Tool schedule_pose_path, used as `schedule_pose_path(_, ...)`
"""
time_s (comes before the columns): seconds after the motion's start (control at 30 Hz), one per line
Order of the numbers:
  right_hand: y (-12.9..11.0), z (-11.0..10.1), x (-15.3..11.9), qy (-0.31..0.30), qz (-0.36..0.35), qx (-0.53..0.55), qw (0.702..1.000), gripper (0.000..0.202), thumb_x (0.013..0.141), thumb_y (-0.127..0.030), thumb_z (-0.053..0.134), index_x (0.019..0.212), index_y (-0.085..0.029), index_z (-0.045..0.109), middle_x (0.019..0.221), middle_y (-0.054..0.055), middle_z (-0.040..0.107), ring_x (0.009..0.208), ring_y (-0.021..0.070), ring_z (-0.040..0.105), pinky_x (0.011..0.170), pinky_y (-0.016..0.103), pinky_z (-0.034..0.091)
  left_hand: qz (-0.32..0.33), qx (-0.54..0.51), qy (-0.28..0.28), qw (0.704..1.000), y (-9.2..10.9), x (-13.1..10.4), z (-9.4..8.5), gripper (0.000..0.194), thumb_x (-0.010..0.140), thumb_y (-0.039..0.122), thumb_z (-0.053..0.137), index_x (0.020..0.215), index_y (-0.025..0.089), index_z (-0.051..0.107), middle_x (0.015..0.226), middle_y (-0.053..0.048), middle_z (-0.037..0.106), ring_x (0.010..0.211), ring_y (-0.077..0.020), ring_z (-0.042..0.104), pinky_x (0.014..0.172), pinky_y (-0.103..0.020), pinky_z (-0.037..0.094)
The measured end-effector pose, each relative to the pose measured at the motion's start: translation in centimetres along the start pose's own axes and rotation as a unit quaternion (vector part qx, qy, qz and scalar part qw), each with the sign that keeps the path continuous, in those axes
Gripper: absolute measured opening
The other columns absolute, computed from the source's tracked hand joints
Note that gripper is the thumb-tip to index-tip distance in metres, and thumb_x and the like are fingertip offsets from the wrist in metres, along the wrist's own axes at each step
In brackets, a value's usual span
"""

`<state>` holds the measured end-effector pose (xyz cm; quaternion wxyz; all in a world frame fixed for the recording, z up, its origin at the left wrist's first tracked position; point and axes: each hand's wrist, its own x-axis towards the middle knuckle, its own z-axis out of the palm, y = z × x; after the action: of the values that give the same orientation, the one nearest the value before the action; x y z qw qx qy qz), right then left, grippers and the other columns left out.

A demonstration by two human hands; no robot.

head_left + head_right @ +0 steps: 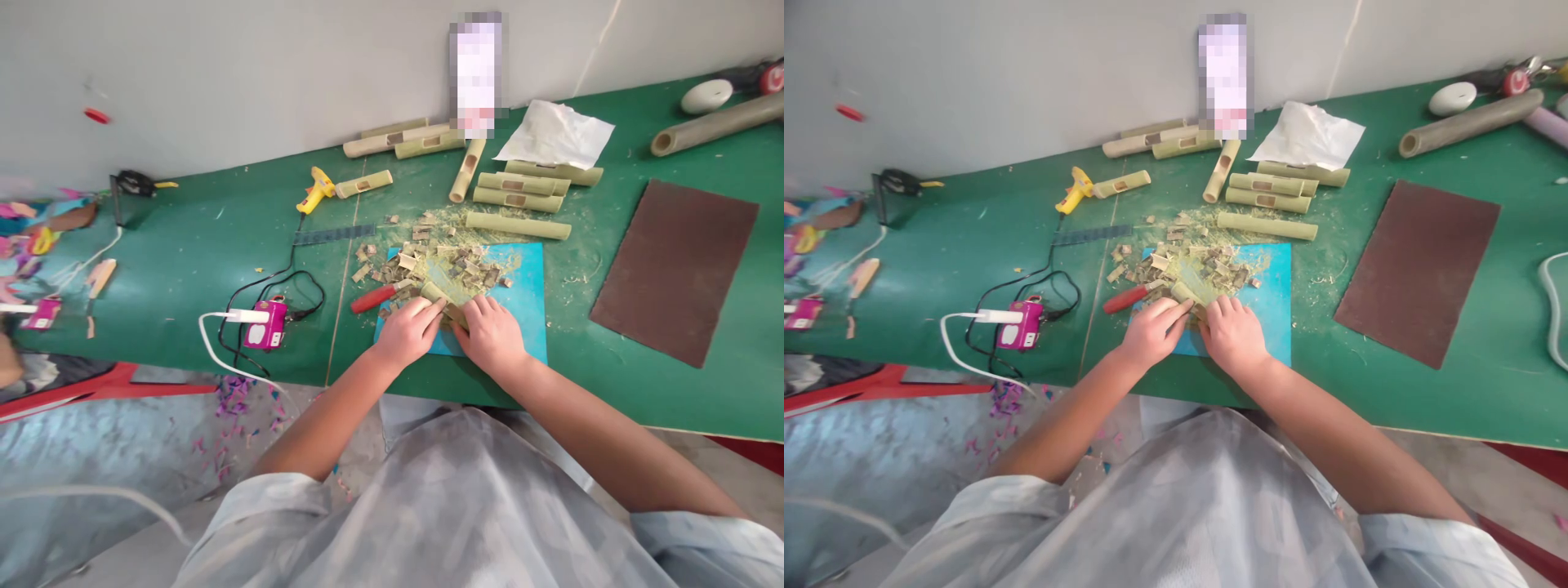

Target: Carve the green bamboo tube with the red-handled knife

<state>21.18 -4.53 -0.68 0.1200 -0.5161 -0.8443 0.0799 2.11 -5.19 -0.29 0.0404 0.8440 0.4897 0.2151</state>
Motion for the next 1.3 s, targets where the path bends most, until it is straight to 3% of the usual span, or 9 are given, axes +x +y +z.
schedule_pose_path(1.3, -0.26, 0.0, 0.17, -0.007, 0.007, -0.005, 1.0, 0.018, 0.097, -0.029, 0.049, 0.092, -0.016, 0.06, 0.091, 0.012, 0.063, 0.086, 0.0248, 0.052, 0.067, 0.034, 0.032, -0.002, -0.016, -0.014, 1.0, 0.28, 0.68, 0.08, 0.034, 0.106, 0.027, 0.042, 0.119, 0.013, 0.07, 0.089, -0.009, 0.068, 0.08, -0.0164, 0.067, 0.074, -0.026, 0.055)
